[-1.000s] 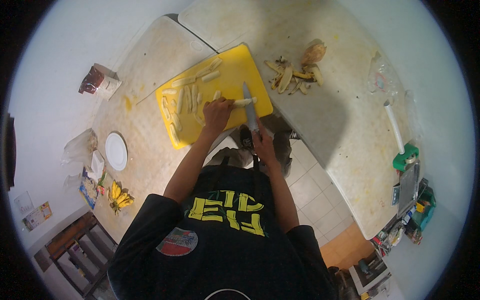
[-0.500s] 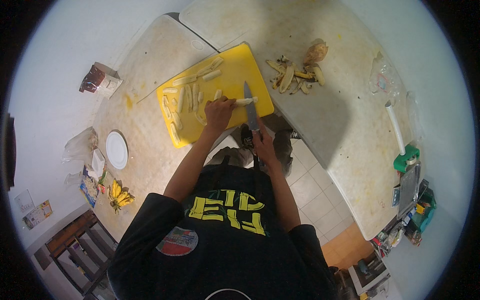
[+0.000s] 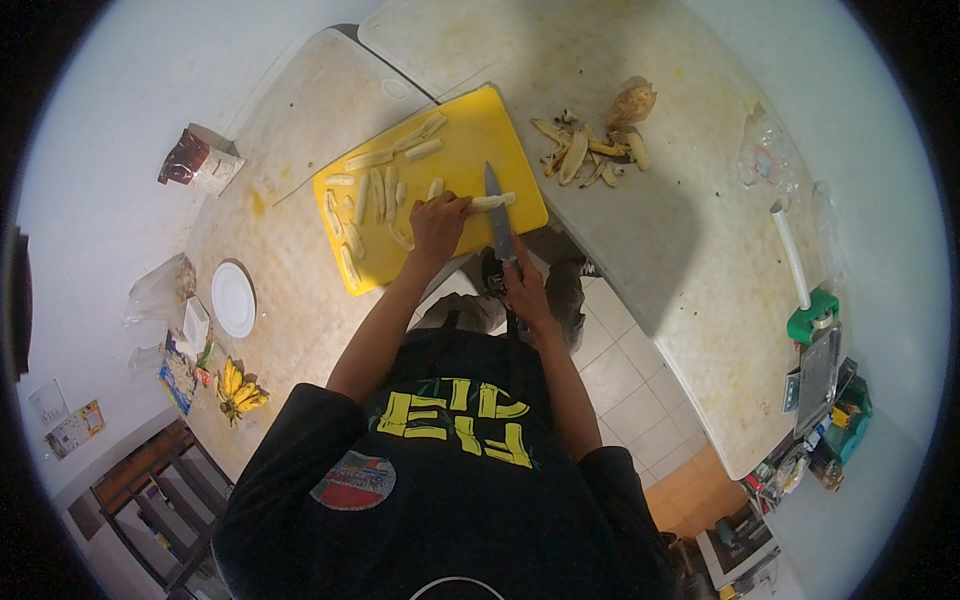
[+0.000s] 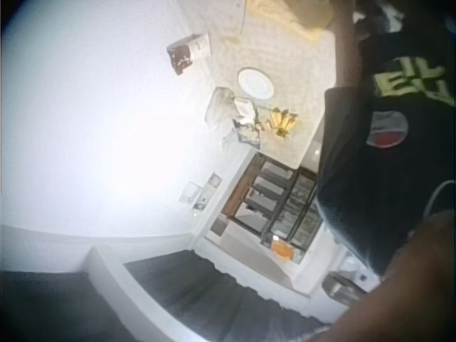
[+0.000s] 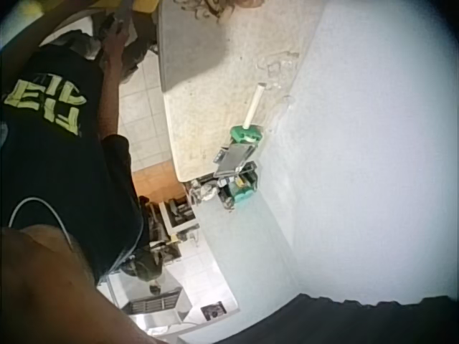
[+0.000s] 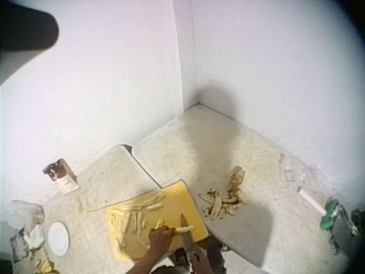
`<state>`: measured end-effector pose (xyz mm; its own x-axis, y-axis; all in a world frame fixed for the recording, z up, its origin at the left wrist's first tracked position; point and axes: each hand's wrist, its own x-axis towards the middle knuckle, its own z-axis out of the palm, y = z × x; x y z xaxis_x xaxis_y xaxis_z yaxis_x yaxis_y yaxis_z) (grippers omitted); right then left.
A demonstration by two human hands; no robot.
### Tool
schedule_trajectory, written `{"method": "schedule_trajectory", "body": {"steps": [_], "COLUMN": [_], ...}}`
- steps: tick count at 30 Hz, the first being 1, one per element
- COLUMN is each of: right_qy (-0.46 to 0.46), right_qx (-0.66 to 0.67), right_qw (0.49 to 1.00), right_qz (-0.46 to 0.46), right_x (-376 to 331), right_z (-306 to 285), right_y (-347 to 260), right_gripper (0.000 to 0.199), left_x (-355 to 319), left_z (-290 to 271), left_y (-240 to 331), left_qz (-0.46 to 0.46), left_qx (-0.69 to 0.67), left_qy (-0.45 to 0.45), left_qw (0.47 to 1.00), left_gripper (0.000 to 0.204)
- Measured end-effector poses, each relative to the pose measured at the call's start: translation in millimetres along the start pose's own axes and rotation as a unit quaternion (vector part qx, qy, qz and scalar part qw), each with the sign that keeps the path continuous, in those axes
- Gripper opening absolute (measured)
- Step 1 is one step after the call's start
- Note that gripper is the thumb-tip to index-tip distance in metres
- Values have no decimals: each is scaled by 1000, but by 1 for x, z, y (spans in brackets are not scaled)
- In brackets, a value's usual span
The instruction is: The person cuts peeled bananas into slices using a knife, holding the fruit by hand and slicing pieces on a cutting board.
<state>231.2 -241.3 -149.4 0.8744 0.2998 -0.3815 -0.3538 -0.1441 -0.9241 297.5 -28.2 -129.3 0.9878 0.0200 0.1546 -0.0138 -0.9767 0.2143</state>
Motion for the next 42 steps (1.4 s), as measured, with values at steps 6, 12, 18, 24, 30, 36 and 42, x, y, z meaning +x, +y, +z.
{"method": "schedule_trajectory", "body": {"steps": [6,12,18,24,30,36,42], "right_qy": [-5,-7,-10,-13,-9,2,1], "right_qx": [-9,4,36,21,-22,-42,-29], "right_qw": [1000,1000,999,1000,999,998,999], "right_qz": [-20,-7,24,9,-23,-48,-19], "right_x": [4,2,0,3,8,10,9], "right_z": [3,7,9,12,16,17,19], "right_y": [9,2,-8,-7,1,8,5], "right_gripper": [64,63,63,63,63,62,62], "left_x": [0,-1,-1,-1,-2,-4,-4], "left_z": [-1,-1,2,2,0,-4,-16], "left_y": [0,-1,-2,-2,-3,-4,-4], "left_qz": [10,4,5,2,2,-94,-128], "left_qx": [-18,-9,-12,-12,-33,-118,-133], "left_qy": [26,17,18,14,11,-11,-69], "left_qw": [999,1000,1000,1000,999,989,980], "left_gripper": [12,15,15,16,17,15,21]}}
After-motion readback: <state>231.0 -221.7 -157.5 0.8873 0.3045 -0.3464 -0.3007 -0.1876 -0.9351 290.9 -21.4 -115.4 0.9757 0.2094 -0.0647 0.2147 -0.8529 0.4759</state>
